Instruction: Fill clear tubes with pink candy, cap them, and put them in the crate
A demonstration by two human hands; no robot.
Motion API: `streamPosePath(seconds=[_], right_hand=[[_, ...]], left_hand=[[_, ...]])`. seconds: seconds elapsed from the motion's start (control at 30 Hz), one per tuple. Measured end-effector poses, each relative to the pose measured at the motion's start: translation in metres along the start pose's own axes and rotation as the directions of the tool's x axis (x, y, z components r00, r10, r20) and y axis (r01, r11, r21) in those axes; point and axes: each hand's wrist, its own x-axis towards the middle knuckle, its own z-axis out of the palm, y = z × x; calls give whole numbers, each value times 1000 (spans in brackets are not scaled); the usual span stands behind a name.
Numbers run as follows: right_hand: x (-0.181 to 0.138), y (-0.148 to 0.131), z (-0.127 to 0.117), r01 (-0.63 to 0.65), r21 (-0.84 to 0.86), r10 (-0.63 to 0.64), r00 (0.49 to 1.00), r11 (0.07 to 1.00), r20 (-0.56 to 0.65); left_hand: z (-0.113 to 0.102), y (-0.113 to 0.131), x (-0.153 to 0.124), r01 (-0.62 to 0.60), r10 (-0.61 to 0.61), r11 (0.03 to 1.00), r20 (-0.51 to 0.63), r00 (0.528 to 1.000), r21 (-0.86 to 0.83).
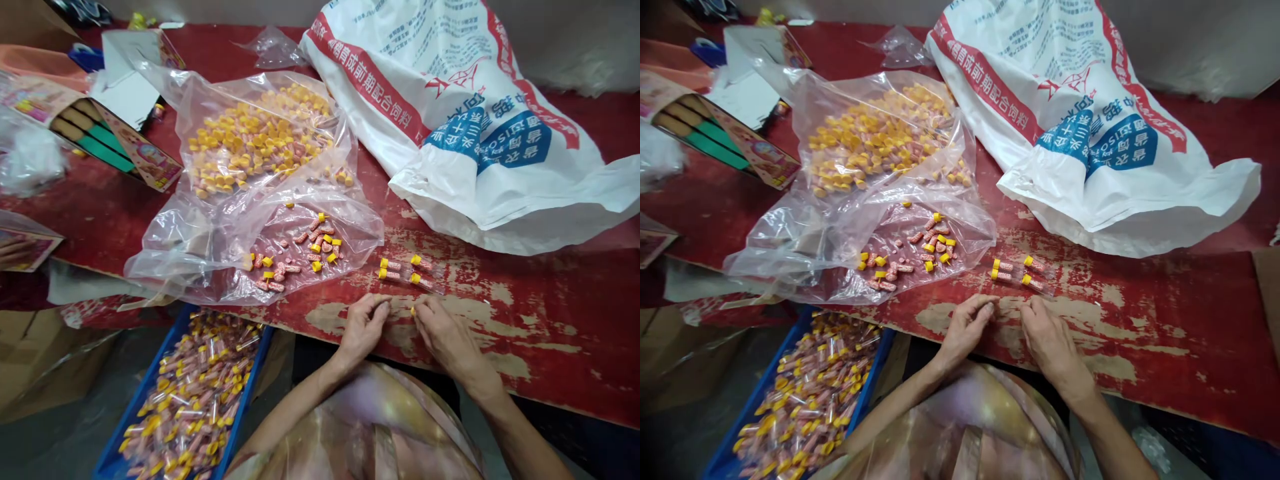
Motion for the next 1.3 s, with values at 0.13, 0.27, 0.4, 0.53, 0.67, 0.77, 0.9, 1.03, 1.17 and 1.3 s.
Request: streamPosePath(seconds=[0.13, 0.27, 0.4, 0.53, 0.67, 0.77, 0.9, 1.03, 1.17, 1.3], right_hand=[[4, -5, 8, 8, -146, -3, 999, 989, 33], [4, 1, 13, 16, -85, -16, 1000, 996, 3], [3, 10, 17, 128, 247, -104, 989, 961, -106], [7, 5, 34, 234, 374, -68, 912, 898, -406], [11, 0, 47, 188, 276, -22, 860, 943, -509], [10, 5, 50, 139, 243, 0, 868, 960, -496], [4, 8, 46, 50, 257, 78, 882, 965, -465], [2, -4, 32, -65, 570, 293, 901, 819, -319], [10, -18, 13, -127, 827, 277, 960, 547, -36], [17, -24, 8, -175, 859, 210, 974, 481, 81]], left_hand=[[-11, 2, 10, 274, -215, 750, 170, 962, -602], [-17, 6, 18, 335, -158, 537, 298, 941, -774], [-17, 10, 19, 364, -112, 425, 351, 930, -829], [-20, 9, 16, 370, -95, 357, 361, 928, -858], [-22, 6, 15, 369, -77, 353, 367, 927, -860], [-19, 4, 15, 366, -62, 376, 371, 926, -851], [-13, 4, 16, 350, -48, 453, 369, 928, -820], [-8, 5, 15, 341, -48, 560, 381, 923, -755], [1, -2, 12, 295, -32, 675, 373, 927, -676], [8, -15, 5, 203, -1, 815, 350, 937, -542]])
